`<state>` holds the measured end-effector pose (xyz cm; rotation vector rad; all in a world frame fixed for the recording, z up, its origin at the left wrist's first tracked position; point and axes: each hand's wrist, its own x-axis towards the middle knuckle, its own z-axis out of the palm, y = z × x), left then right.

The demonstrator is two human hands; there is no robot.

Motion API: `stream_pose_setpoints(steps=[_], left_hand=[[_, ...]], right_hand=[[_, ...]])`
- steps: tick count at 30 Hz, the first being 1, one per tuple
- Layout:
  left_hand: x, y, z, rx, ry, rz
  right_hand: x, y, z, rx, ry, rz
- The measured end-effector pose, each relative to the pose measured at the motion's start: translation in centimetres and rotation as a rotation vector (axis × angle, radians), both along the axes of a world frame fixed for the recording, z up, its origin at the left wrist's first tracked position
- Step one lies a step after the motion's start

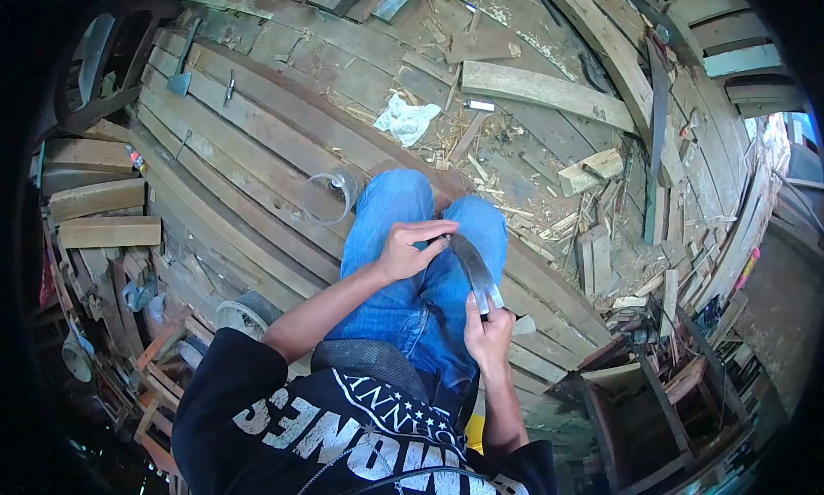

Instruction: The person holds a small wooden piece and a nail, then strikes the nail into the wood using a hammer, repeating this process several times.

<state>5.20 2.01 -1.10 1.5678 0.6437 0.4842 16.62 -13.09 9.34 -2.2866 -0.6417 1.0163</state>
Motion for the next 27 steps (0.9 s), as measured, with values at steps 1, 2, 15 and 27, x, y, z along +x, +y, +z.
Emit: stream_pose_setpoints(steps=[1,2,15,27], left_hand=[[0.0,-0.6,0.0,0.02,0.015,0.072],[0.0,-1.2,0.0,0.038,0.032,0.144],[0.8,-1.9,-1.2,0.321,0.15,0.172],[-0.1,-0.3,-1.1,0.21,0.053,-0.034]], right_hand=[[-0.1,-0.2,-0.3,0.003,0.016,-0.009],[-0.3,-0.5,-0.7,0.005,0.033,-0.019],[-0.1,-1.5,-2.4,-0.028,0.15,-0.193],[-0.2,-0.7,-1.9,0.006,0.092,-0.101]])
